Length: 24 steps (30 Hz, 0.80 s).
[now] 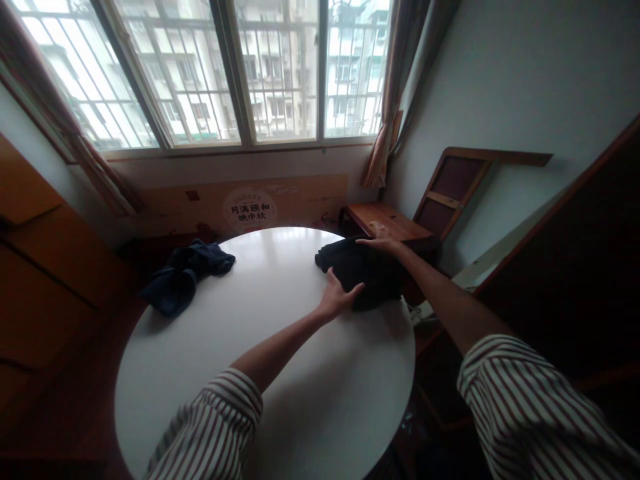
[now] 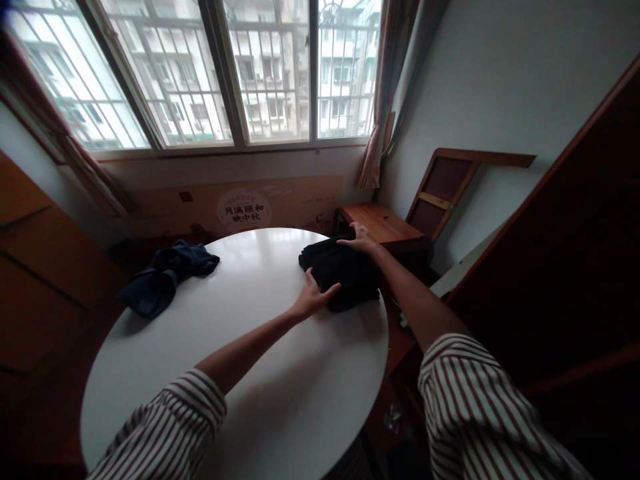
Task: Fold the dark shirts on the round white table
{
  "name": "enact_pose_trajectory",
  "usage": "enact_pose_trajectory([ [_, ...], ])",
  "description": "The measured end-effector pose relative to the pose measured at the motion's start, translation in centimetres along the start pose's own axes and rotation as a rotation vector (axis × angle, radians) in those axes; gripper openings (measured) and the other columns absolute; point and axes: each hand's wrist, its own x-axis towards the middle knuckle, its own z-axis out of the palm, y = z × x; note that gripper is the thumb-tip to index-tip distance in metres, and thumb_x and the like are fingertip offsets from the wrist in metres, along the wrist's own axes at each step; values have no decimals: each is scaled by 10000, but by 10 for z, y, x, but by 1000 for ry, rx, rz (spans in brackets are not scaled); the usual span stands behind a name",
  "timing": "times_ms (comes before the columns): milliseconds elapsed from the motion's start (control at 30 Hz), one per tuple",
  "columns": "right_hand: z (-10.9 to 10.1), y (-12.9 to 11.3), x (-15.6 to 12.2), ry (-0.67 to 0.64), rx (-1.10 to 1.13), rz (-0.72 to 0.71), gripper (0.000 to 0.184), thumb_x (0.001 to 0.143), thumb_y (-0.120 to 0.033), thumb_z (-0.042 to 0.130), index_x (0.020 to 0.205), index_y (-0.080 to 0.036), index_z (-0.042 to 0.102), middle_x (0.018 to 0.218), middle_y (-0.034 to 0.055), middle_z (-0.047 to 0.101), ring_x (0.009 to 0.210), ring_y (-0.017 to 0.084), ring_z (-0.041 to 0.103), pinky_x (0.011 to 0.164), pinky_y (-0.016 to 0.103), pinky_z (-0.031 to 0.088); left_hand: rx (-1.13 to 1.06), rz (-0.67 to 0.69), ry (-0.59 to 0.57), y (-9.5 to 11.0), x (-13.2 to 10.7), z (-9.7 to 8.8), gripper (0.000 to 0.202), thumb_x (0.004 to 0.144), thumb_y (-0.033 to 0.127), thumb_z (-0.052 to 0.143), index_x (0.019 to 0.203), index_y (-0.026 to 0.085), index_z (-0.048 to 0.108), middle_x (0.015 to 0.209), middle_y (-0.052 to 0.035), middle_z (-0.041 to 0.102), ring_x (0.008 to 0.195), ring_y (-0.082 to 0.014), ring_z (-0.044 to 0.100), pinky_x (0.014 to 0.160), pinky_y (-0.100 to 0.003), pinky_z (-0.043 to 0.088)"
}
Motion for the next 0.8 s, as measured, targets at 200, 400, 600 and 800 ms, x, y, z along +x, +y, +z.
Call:
enact_pose_trajectory([
  [200, 40, -1, -20, -320, -852, -359, 589, 955, -587, 403, 1483, -327, 429, 1591, 36, 350, 1472, 336, 261, 1163, 655, 137, 853, 703, -184, -3, -11, -3, 492, 882, 425, 684, 1312, 214, 568, 1174, -104, 570, 1095, -278, 529, 946, -422, 489],
  [400, 71, 4, -26, -385, -1041, -159, 602, 989, -611, 251, 1549, -390, 270, 1650, -21, 180, 1505, 320, 147, 1156, 669, 12, 1120, 790, -227, -18, -12, 21, 319, 996, 344, 503, 1237, 161, 606, 1093, -111, 594, 1013, -256, 527, 810, -355, 472],
  [600, 92, -10, -4, -333, -1057, -31, 517, 1019, -458, 239, 1464, -320, 463, 1584, 58, 362, 1447, 353, 294, 1102, 745, 87, 1184, 895, -264, -29, -15, 25, 335, 1010, 254, 439, 1285, 110, 563, 1126, -144, 599, 1048, -265, 522, 826, -387, 440],
  [800, 123, -51, -31, -144, -1018, -223, 438, 961, -185, 358, 1348, -168, 561, 1467, 125, 494, 1356, 259, 415, 1163, 460, 245, 1062, 865, -192, -31, -16, 17, 403, 982, 368, 515, 1296, 121, 565, 1253, -163, 578, 1167, -291, 515, 973, -412, 431],
])
